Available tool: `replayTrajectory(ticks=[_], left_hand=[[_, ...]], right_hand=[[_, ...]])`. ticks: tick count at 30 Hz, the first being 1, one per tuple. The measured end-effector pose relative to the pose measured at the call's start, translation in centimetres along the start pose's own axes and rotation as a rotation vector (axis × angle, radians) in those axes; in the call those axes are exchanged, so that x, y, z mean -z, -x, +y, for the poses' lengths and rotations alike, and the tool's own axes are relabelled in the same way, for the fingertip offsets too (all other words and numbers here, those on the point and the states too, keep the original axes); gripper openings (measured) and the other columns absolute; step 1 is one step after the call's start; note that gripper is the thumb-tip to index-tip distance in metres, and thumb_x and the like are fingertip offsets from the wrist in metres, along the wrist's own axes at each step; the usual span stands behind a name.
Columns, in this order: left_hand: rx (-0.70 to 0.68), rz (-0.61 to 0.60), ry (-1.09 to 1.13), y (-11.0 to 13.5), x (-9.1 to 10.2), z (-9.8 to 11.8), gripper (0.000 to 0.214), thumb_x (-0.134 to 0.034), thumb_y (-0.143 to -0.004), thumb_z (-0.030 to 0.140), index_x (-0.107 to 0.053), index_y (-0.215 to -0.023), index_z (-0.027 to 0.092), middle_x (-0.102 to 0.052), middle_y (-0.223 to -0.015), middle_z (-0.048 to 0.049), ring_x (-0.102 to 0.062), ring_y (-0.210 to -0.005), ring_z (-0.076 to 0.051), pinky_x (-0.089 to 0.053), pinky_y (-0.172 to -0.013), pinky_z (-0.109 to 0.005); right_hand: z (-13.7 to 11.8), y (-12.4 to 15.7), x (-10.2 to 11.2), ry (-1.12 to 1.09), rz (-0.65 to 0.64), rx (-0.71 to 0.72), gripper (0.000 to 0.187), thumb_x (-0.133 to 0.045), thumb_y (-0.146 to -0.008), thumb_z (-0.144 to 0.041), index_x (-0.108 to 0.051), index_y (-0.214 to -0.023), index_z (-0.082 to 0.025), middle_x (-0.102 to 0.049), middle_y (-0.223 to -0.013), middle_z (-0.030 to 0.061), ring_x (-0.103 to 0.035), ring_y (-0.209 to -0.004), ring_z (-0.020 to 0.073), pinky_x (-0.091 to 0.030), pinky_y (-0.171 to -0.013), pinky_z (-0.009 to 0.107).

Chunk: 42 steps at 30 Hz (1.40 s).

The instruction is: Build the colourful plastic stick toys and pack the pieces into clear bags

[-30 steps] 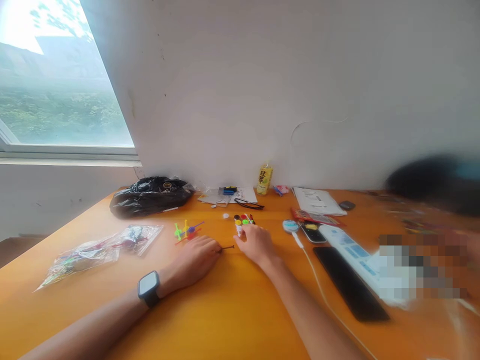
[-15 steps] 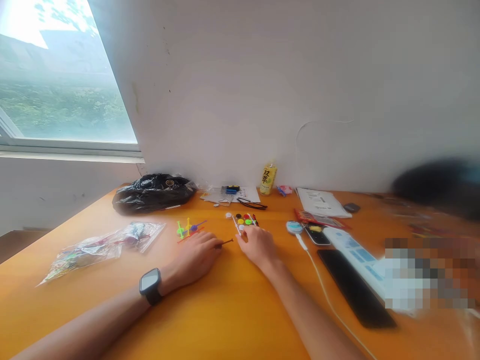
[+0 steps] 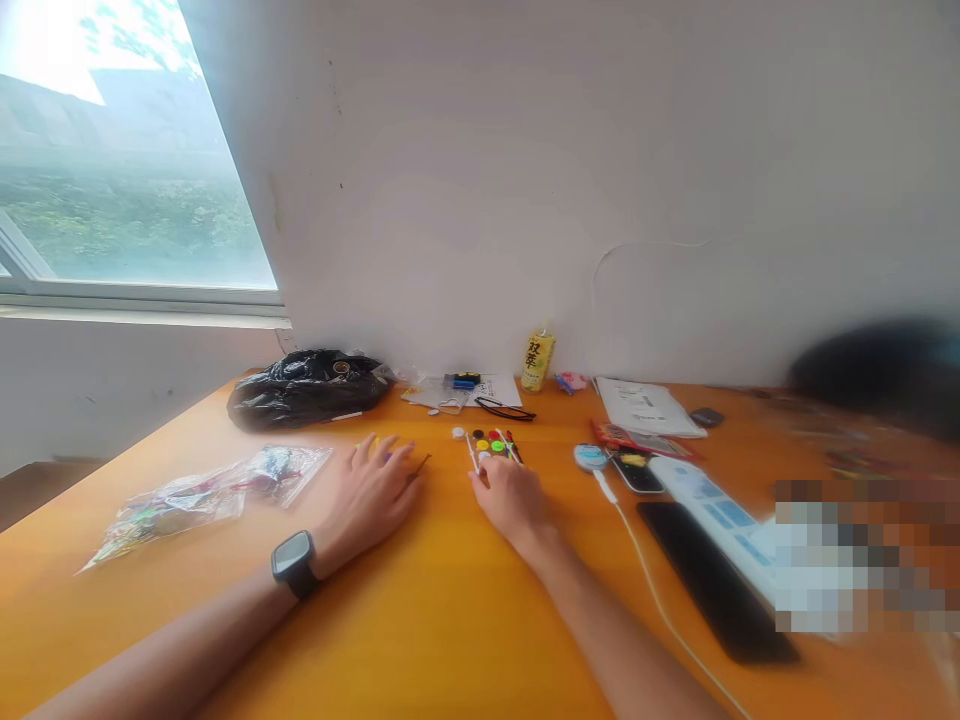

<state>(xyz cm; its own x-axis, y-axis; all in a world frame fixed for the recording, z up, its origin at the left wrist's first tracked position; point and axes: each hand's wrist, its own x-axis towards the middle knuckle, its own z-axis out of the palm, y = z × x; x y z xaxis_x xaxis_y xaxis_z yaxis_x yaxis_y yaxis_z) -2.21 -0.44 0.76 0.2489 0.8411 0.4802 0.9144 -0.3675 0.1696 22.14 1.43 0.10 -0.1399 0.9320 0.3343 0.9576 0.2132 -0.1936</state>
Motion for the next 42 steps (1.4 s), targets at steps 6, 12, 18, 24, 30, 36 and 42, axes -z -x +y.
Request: replayTrajectory(ticks=[6,12,18,24,30,36,42], left_hand=[[0.011,-0.099,0.103,-0.3,-0.4,-0.5,0.025,-0.052,-0.102,0.043,-0.063,-0.116,0.025,-0.066,-0.125,-0.0112,-0.057,-0.12,-0.033,-0.043,-0.098,-0.048],[-0.039,-0.115,0.154,-0.5,-0.2,-0.3,0.021,-0.049,-0.103,0.03,-0.061,-0.12,0.024,-0.07,-0.116,-0.0095,-0.064,-0.104,-0.028,-0.048,-0.087,-0.039],[0.006,-0.074,0.103,-0.3,-1.0,-0.9,0.042,-0.046,-0.104,0.027,-0.046,-0.146,0.022,-0.067,-0.133,-0.0128,-0.058,-0.125,-0.034,-0.045,-0.103,-0.05],[-0.102,0.041,0.171,0.2,-0.2,0.2,0.06,-0.06,-0.097,0.033,-0.041,-0.153,0.022,-0.055,-0.149,-0.0136,-0.039,-0.144,-0.04,-0.037,-0.115,-0.06],[-0.542,-0.268,0.427,1.2,1.2,1.9,0.052,-0.055,-0.102,0.031,-0.045,-0.152,0.026,-0.056,-0.152,-0.009,-0.05,-0.141,-0.026,-0.043,-0.119,-0.043],[-0.391,-0.358,0.354,1.3,0.3,1.2,0.063,-0.052,-0.103,0.049,-0.04,-0.157,0.02,-0.043,-0.163,-0.0146,-0.037,-0.152,-0.033,-0.036,-0.124,-0.053],[-0.265,-0.291,0.278,1.4,-0.4,1.2,0.064,-0.053,-0.101,0.053,-0.044,-0.153,0.017,-0.04,-0.163,-0.0196,-0.035,-0.153,-0.036,-0.035,-0.122,-0.057]], right_hand=[[0.0,0.0,-0.4,-0.03,0.059,-0.013,0.019,-0.06,-0.093,-0.022,-0.065,-0.075,-0.022,-0.071,-0.073,0.0027,-0.062,-0.064,0.0176,-0.026,-0.058,0.03],[-0.2,0.0,0.1,-0.285,0.234,-0.02,0.016,-0.058,-0.09,-0.024,-0.062,-0.075,-0.022,-0.067,-0.068,0.0026,-0.059,-0.059,0.0171,-0.036,-0.058,0.027],[-0.2,-0.3,-0.2,-0.628,0.281,0.001,0.016,-0.058,-0.092,-0.029,-0.061,-0.078,-0.022,-0.066,-0.068,0.0014,-0.062,-0.058,0.0161,-0.048,-0.059,0.025],[0.4,-0.7,-0.9,-0.664,0.331,0.063,0.016,-0.054,-0.096,-0.026,-0.068,-0.098,-0.021,-0.074,-0.09,0.0067,-0.069,-0.071,0.0186,-0.056,-0.068,0.029],[1.0,-1.0,-1.9,-0.573,0.306,0.139,0.03,-0.048,-0.099,-0.022,-0.073,-0.114,-0.018,-0.076,-0.104,0.0123,-0.072,-0.089,0.0241,-0.059,-0.078,0.036],[1.0,-1.1,-1.9,-0.471,0.267,0.145,0.033,-0.046,-0.098,-0.017,-0.075,-0.115,-0.017,-0.076,-0.101,0.0116,-0.071,-0.087,0.0235,-0.058,-0.081,0.036],[0.8,-1.1,-1.5,-0.425,0.214,0.14,0.034,-0.044,-0.097,-0.014,-0.075,-0.111,-0.017,-0.075,-0.097,0.0107,-0.07,-0.089,0.0231,-0.056,-0.083,0.036]])
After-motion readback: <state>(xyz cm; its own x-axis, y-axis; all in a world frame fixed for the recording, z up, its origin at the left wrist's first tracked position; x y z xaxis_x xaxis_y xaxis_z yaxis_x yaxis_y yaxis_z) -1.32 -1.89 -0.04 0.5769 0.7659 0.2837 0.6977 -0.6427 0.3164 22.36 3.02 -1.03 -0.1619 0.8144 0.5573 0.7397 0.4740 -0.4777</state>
